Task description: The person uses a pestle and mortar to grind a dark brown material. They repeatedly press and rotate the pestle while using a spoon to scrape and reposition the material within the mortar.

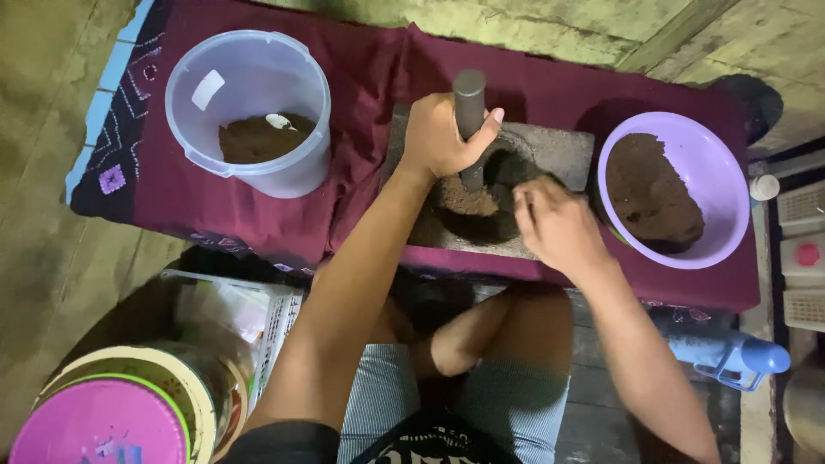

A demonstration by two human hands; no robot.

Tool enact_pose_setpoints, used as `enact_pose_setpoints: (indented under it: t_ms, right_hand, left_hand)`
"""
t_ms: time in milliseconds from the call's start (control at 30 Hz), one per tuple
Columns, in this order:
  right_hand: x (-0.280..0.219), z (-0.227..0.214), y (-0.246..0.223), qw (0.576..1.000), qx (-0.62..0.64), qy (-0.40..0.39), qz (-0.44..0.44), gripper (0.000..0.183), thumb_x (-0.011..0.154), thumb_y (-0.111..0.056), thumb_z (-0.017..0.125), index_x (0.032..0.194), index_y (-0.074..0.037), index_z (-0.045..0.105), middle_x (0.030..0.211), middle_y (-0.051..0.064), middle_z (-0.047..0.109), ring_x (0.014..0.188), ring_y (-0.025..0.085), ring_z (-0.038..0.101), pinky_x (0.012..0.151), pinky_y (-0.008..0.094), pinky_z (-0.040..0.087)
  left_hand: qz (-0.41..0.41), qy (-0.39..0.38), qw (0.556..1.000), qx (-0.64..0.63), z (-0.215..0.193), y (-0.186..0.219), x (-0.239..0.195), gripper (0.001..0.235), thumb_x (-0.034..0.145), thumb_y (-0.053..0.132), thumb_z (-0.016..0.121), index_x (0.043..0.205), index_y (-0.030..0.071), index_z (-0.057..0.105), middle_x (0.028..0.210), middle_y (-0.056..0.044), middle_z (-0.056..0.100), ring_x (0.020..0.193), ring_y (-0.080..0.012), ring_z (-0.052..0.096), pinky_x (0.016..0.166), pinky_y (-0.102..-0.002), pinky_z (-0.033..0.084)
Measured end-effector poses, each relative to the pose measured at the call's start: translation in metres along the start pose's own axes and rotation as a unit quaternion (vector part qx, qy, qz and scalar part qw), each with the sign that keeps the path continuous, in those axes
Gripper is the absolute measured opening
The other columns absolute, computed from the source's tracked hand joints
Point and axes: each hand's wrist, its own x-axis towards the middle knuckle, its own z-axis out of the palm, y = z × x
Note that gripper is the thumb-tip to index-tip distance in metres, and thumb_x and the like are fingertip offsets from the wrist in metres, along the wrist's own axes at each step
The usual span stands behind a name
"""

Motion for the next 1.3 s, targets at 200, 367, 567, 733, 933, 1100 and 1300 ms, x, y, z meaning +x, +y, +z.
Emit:
enact_pose_setpoints:
  t_ms: [200, 367, 567, 733, 933, 1100, 1300]
  right_hand:
    - [-0.011, 0.010, -0.004, 0.999, -0.014, -0.025, 0.031, 0.013, 0.100, -0.018, 0.061, 0.095, -0.010, 0.069, 0.066, 0.009, 0.064, 0.061, 0.031, 0.071, 0.053, 0.038, 0.055]
    - [0.001, -0.013, -0.025, 1.000, 0.010, 0.013, 0.005, 0.017, 0.104, -0.022, 0.056, 0.096, -0.013, 0.069, 0.071, 0.008, 0.063, 0.066, 0.032, 0.070, 0.057, 0.038, 0.055]
    - [0.014, -0.024, -0.053, 0.988, -0.045, 0.032, -0.142, 0.023, 0.104, -0.014, 0.047, 0.106, -0.013, 0.070, 0.098, 0.007, 0.065, 0.083, 0.026, 0.066, 0.062, 0.034, 0.055]
    - [0.015, 0.006, -0.052, 0.982, -0.079, 0.007, -0.172, 0.022, 0.101, -0.013, 0.047, 0.105, -0.013, 0.069, 0.102, 0.006, 0.065, 0.093, 0.023, 0.064, 0.069, 0.032, 0.054]
    - [0.020, -0.012, -0.037, 0.969, 0.022, -0.071, -0.236, 0.026, 0.097, -0.010, 0.049, 0.114, -0.006, 0.068, 0.108, 0.011, 0.066, 0.100, 0.029, 0.064, 0.075, 0.039, 0.051]
    - [0.026, -0.014, -0.043, 0.982, 0.035, -0.016, -0.185, 0.035, 0.109, -0.013, 0.037, 0.119, -0.010, 0.071, 0.113, 0.008, 0.067, 0.098, 0.027, 0.067, 0.076, 0.033, 0.053]
    - [0.015, -0.018, -0.025, 0.989, 0.072, -0.017, -0.125, 0.024, 0.105, -0.010, 0.050, 0.108, -0.013, 0.073, 0.101, 0.004, 0.071, 0.090, 0.027, 0.070, 0.071, 0.037, 0.055]
  left_hand:
    - [-0.007, 0.025, 1.000, -0.012, 0.006, -0.007, -0.004, 0.032, 0.083, 0.039, 0.072, 0.058, 0.021, 0.063, 0.043, -0.003, 0.055, 0.044, -0.0264, 0.063, 0.047, -0.032, 0.049]
    - [0.011, 0.033, 0.999, 0.008, 0.004, -0.004, -0.005, 0.037, 0.086, 0.042, 0.072, 0.059, 0.019, 0.060, 0.045, -0.005, 0.056, 0.047, -0.0307, 0.064, 0.048, -0.036, 0.050]
    - [0.041, -0.001, 0.999, 0.032, -0.014, 0.023, 0.003, 0.052, 0.096, 0.052, 0.062, 0.066, 0.011, 0.051, 0.051, -0.013, 0.055, 0.054, -0.0369, 0.065, 0.055, -0.042, 0.051]
    - [0.065, -0.017, 0.997, 0.025, -0.017, 0.024, 0.007, 0.055, 0.100, 0.054, 0.059, 0.067, 0.011, 0.048, 0.053, -0.014, 0.054, 0.057, -0.0381, 0.065, 0.056, -0.043, 0.051]
    - [0.058, -0.008, 0.997, 0.052, -0.015, 0.020, 0.007, 0.058, 0.096, 0.059, 0.058, 0.064, 0.012, 0.047, 0.050, -0.011, 0.052, 0.054, -0.0354, 0.064, 0.055, -0.042, 0.050]
    - [0.053, -0.010, 0.997, 0.061, -0.015, 0.020, 0.008, 0.056, 0.098, 0.058, 0.057, 0.063, 0.015, 0.045, 0.048, -0.006, 0.049, 0.050, -0.0304, 0.061, 0.055, -0.038, 0.049]
    - [0.049, -0.009, 0.997, 0.056, -0.011, 0.018, 0.007, 0.056, 0.097, 0.059, 0.056, 0.063, 0.017, 0.044, 0.047, -0.002, 0.047, 0.048, -0.0249, 0.060, 0.054, -0.034, 0.049]
